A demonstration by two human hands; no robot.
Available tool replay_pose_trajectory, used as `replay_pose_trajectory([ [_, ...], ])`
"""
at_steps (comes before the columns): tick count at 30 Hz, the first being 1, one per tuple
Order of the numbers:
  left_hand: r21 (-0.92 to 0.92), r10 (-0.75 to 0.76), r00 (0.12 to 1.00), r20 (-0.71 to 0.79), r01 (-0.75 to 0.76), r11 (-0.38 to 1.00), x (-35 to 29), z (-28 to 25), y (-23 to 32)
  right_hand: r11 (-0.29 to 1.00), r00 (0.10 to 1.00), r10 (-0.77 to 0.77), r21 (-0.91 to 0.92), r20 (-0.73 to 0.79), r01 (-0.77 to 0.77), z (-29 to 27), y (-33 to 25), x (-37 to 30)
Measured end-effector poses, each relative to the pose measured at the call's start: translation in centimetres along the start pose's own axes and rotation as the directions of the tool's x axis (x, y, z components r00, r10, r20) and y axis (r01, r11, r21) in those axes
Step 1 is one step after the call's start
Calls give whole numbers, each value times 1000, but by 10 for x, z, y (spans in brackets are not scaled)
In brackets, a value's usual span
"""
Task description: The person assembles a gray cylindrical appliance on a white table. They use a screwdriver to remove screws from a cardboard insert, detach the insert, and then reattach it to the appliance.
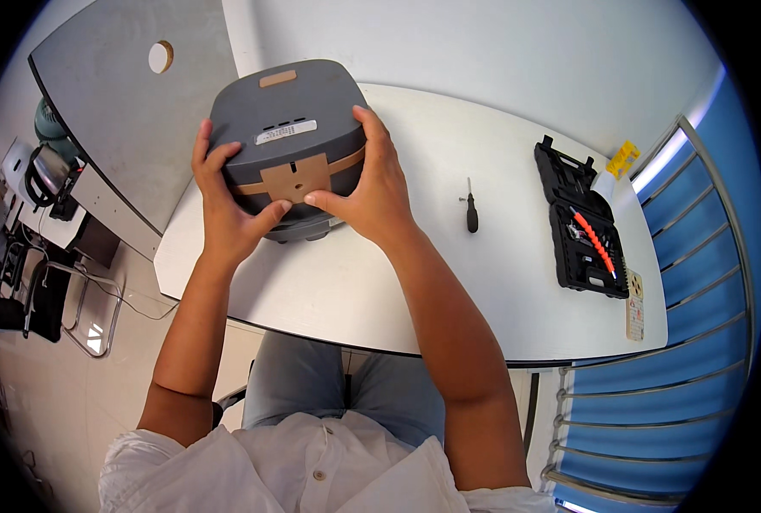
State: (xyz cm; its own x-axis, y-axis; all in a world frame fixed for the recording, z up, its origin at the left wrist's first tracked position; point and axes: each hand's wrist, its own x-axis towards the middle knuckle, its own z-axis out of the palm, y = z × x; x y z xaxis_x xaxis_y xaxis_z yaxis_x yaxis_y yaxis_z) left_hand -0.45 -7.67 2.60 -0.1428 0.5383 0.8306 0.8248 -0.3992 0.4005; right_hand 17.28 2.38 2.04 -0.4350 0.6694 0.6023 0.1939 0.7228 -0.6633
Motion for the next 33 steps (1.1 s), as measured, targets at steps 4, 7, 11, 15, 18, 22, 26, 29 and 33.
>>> replay_pose_trajectory([
  [4, -33, -16, 1000, 2, 16, 999, -3, 1, -9, 1000, 1000, -11, -1, 3, 11, 1, 0, -2],
  [7, -121, -31, 1000, -2, 31, 992, -3, 1, -12, 999, 999, -49, -15, -8, 49, 3, 2, -2],
  [11, -185, -55, 997, -47, 46, 982, -3, 4, -12, 997, 996, -72, -12, -43, 72, 8, 5, -3],
  [15, -154, -54, 996, -70, 43, 987, -3, 7, -10, 997, 992, -78, -13, -96, 77, 14, 4, -6],
  [18, -121, -48, 997, -68, 40, 992, -3, 6, -9, 998, 994, -59, -28, -97, 57, 12, -1, -6],
  [22, -129, -39, 997, -66, 30, 991, -3, 6, -10, 998, 994, -53, -19, -97, 51, 6, -3, -5],
  [26, -53, -5, 1000, -22, 4, 999, -3, 3, -7, 997, 988, -79, -30, -134, 75, 5, -3, -6],
  [29, -12, 12, 1000, 10, -11, 1000, -1, 1, -5, 991, 981, -107, -102, -160, 92, 5, -1, -5],
  [33, 3, -19, 1000, 12, 19, 1000, -3, 5, -8, 988, 974, -131, -109, -184, 113, 6, 0, -5],
])
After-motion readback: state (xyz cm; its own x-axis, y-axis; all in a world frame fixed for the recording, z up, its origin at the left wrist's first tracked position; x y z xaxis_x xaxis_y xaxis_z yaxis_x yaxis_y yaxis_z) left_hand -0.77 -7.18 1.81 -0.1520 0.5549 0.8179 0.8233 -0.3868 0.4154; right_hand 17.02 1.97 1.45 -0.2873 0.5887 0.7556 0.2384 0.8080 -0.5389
